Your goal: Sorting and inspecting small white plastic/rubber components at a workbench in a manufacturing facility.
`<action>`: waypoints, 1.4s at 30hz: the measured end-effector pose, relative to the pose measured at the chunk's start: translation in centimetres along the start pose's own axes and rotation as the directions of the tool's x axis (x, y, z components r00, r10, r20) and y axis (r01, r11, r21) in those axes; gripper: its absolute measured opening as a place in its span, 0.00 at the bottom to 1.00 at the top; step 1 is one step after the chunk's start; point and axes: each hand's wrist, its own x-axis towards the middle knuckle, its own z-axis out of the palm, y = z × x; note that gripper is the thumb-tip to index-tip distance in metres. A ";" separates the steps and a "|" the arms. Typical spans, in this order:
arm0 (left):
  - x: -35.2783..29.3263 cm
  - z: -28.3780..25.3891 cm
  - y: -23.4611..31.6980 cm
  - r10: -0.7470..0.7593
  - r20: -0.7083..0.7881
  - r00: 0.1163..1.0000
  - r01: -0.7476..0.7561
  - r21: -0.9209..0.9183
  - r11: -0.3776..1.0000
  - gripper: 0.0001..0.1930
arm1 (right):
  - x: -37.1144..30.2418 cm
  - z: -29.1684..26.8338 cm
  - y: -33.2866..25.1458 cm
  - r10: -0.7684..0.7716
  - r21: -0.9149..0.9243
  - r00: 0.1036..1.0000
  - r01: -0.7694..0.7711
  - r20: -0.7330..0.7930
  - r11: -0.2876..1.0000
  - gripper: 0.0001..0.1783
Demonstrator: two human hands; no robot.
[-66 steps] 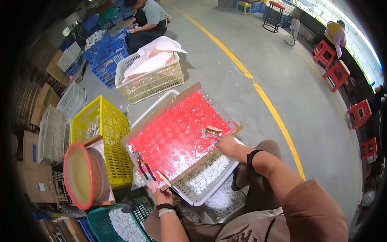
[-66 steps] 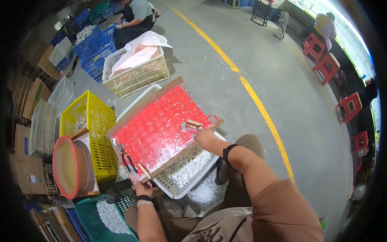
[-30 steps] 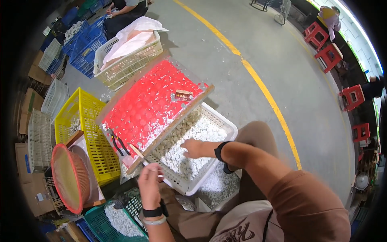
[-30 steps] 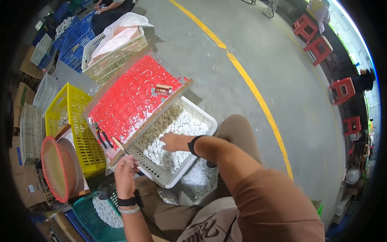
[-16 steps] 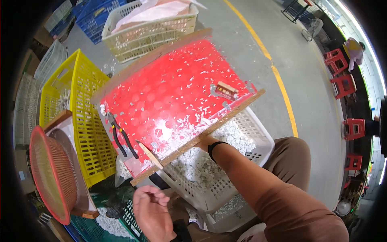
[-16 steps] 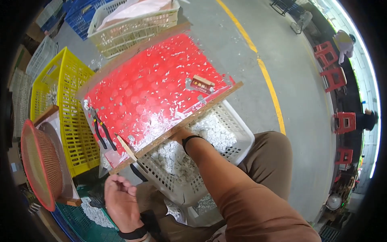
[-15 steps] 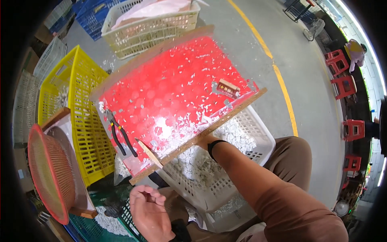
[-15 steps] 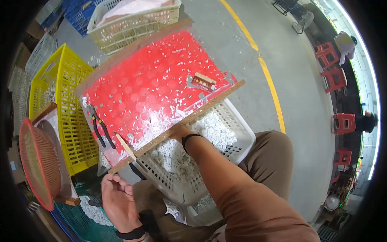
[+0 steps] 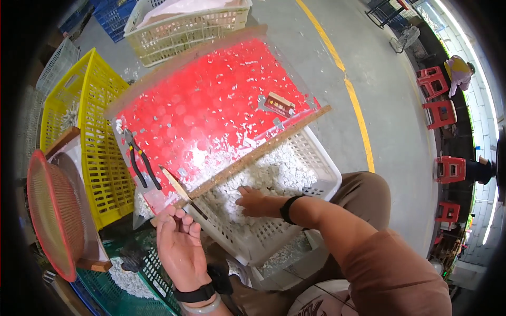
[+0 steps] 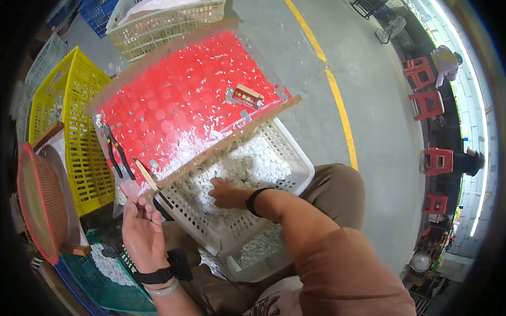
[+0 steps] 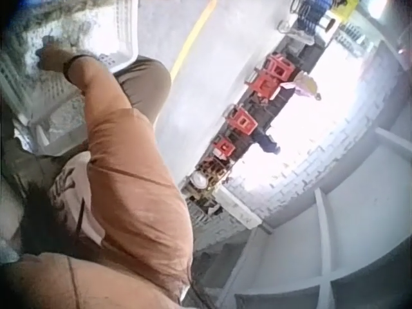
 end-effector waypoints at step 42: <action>3.3 4.8 -2.9 -0.105 0.001 0.994 0.104 0.154 0.983 0.08 | 5.5 -6.4 13.3 -0.271 -0.121 0.771 0.248 -0.576 0.961 0.18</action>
